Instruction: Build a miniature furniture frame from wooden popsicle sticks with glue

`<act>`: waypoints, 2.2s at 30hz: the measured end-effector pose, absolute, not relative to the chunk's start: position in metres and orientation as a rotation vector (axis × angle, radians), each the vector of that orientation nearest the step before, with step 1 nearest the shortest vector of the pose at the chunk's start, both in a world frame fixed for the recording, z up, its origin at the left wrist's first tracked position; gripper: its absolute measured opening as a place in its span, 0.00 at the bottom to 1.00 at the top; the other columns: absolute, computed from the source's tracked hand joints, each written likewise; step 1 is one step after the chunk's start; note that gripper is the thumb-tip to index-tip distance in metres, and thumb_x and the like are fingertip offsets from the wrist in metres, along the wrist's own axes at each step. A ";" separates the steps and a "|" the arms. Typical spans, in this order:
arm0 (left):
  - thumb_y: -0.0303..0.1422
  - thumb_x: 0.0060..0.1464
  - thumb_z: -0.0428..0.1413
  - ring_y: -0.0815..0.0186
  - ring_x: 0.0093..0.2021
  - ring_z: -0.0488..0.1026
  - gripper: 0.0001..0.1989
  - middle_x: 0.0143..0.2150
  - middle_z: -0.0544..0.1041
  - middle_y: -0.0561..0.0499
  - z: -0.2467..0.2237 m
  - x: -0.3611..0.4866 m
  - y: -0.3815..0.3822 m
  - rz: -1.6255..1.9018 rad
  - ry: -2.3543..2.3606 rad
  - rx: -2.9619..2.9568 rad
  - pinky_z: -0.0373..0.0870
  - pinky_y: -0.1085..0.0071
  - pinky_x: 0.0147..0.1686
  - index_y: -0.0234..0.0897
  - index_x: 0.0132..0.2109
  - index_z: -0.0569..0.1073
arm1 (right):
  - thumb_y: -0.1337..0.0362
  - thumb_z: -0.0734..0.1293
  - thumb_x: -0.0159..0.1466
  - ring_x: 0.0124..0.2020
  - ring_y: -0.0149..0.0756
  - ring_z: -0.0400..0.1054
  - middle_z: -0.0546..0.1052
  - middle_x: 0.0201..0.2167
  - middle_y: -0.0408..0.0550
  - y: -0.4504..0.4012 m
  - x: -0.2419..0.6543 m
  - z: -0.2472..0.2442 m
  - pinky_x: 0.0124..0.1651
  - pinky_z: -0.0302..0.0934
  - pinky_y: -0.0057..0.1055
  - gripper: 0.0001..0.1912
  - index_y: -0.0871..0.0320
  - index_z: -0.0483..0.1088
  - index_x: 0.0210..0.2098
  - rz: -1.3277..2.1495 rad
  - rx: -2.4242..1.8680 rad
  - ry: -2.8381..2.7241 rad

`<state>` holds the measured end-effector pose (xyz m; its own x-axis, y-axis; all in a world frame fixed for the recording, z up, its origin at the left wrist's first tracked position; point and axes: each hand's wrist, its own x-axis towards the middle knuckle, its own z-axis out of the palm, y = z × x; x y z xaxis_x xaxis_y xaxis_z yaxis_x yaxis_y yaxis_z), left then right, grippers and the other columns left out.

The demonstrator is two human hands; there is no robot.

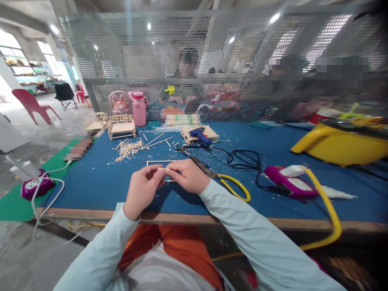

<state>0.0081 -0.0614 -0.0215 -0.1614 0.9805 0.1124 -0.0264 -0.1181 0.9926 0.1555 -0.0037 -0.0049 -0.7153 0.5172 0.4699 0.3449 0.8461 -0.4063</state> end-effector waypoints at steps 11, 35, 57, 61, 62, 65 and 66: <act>0.40 0.48 0.54 0.69 0.22 0.72 0.14 0.23 0.76 0.51 -0.027 0.006 -0.058 1.362 1.352 1.392 0.68 0.76 0.24 0.33 0.33 0.76 | 0.64 0.56 0.63 0.27 0.30 0.65 0.74 0.24 0.48 -0.003 0.155 -0.007 0.32 0.56 0.25 0.16 0.62 0.70 0.25 0.384 -0.644 -2.470; 0.40 0.42 0.60 0.75 0.21 0.69 0.16 0.21 0.74 0.53 -0.021 0.012 -0.061 1.400 1.132 0.955 0.69 0.80 0.23 0.30 0.32 0.74 | 0.62 0.63 0.58 0.22 0.25 0.59 0.70 0.19 0.42 -0.011 0.152 -0.002 0.27 0.54 0.23 0.11 0.63 0.70 0.24 0.665 -0.736 -2.211; 0.39 0.41 0.61 0.77 0.21 0.69 0.15 0.23 0.74 0.51 -0.024 0.013 -0.058 1.384 1.026 0.768 0.68 0.82 0.22 0.29 0.30 0.72 | 0.64 0.56 0.60 0.28 0.35 0.66 0.71 0.26 0.47 -0.028 0.221 -0.004 0.34 0.57 0.29 0.08 0.57 0.64 0.29 0.057 -1.432 -2.138; 0.37 0.40 0.62 0.78 0.20 0.68 0.14 0.23 0.74 0.52 -0.024 0.015 -0.058 1.376 0.954 0.689 0.67 0.83 0.20 0.30 0.29 0.72 | 0.58 0.59 0.57 0.36 0.44 0.69 0.74 0.33 0.55 -0.037 0.269 -0.021 0.39 0.61 0.36 0.12 0.59 0.67 0.36 -0.057 -1.783 -2.250; 0.37 0.40 0.62 0.78 0.20 0.68 0.14 0.23 0.74 0.52 -0.023 0.016 -0.058 1.372 0.941 0.675 0.67 0.83 0.21 0.30 0.29 0.72 | 0.58 0.59 0.57 0.40 0.44 0.69 0.74 0.37 0.55 -0.038 0.276 -0.023 0.41 0.61 0.37 0.14 0.59 0.67 0.39 -0.027 -1.758 -2.282; 0.36 0.40 0.63 0.78 0.20 0.68 0.14 0.23 0.74 0.52 -0.021 0.018 -0.058 1.369 0.923 0.654 0.67 0.84 0.20 0.29 0.29 0.71 | 0.59 0.61 0.54 0.41 0.42 0.69 0.74 0.40 0.53 -0.039 0.280 -0.021 0.41 0.62 0.35 0.20 0.58 0.64 0.46 0.096 -1.706 -2.324; 0.36 0.40 0.63 0.78 0.20 0.68 0.14 0.23 0.74 0.52 -0.021 0.018 -0.058 1.371 0.921 0.656 0.67 0.84 0.20 0.29 0.29 0.71 | 0.60 0.61 0.53 0.37 0.41 0.70 0.74 0.38 0.52 -0.040 0.279 -0.019 0.37 0.62 0.34 0.22 0.58 0.64 0.47 0.136 -1.727 -2.314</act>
<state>0.0185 -0.0581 -0.0206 -0.0405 0.9856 -0.1644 -0.5250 0.1190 0.8427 0.2789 -0.0396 -0.0192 -0.2658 0.9533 0.1436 0.9299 0.2928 -0.2225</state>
